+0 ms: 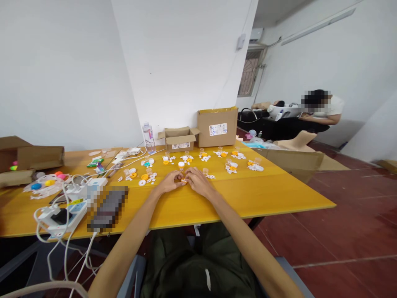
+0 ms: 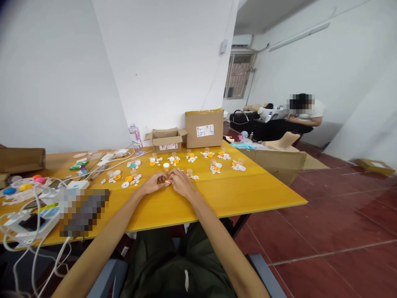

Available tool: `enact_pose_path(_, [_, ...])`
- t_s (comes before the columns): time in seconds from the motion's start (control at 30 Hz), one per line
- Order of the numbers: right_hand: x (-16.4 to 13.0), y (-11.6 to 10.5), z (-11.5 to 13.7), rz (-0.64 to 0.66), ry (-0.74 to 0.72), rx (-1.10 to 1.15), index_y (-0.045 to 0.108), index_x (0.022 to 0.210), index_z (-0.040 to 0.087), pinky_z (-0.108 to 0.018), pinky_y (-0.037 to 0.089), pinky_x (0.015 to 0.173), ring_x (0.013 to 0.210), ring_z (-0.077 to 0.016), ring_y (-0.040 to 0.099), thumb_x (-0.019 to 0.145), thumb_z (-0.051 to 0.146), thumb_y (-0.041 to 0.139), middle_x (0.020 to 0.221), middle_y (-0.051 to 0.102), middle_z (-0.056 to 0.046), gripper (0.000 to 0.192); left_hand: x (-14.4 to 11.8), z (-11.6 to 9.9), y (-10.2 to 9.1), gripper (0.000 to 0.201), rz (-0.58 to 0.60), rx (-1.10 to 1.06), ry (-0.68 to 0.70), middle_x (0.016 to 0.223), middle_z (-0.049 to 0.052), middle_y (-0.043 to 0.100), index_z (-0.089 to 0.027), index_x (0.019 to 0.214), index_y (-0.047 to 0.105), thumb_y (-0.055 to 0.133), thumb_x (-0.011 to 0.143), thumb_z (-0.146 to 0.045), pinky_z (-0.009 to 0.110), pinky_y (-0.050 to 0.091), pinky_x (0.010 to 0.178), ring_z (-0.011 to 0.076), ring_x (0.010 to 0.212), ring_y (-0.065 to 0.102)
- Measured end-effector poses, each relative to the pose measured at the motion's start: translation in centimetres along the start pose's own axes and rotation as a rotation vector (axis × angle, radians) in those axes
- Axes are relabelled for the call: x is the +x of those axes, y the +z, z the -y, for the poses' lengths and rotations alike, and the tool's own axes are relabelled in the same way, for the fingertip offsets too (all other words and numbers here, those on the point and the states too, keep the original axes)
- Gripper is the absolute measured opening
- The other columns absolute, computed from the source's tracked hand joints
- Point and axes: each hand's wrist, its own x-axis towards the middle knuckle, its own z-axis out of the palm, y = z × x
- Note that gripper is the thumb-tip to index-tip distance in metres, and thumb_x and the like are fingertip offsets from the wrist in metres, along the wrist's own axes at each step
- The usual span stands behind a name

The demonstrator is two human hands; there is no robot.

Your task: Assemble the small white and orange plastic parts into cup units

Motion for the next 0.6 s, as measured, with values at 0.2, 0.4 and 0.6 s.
enact_pose_path(0.2, [0.02,0.42,-0.36,-0.008,0.007,0.014,0.064,0.083,0.024,-0.04,0.049,0.089,0.101,-0.0223,0.058,0.088,0.009,0.057,0.105,0.063,-0.006,0.017,0.02,0.05,-0.03,0.017,-0.005,-0.001,0.0,0.081,0.0,0.063,-0.019,0.085,0.066,0.07,0.078,-0.035,0.031,0.049,0.081,0.0169,0.08,0.057])
enact_pose_path(0.4, [-0.01,0.36,-0.3,-0.009,0.013,0.023,0.063,0.083,0.023,-0.039,0.049,0.088,0.101,-0.022,0.057,0.088,0.009,0.056,0.104,0.063,-0.006,0.017,0.08,0.15,-0.04,0.014,-0.006,-0.015,0.02,0.082,0.0,0.063,-0.019,0.083,0.066,0.07,0.078,-0.031,0.03,0.049,0.081,0.0163,0.08,0.057])
enact_pose_path(0.6, [-0.02,0.26,-0.2,-0.019,0.008,0.038,0.062,0.082,0.024,-0.039,0.049,0.088,0.101,-0.0217,0.057,0.088,0.009,0.057,0.105,0.063,-0.006,0.017,0.0,-0.1,-0.09,0.016,-0.003,-0.011,0.01,0.082,0.001,0.063,-0.019,0.084,0.067,0.07,0.079,-0.034,0.031,0.049,0.082,0.0171,0.082,0.058])
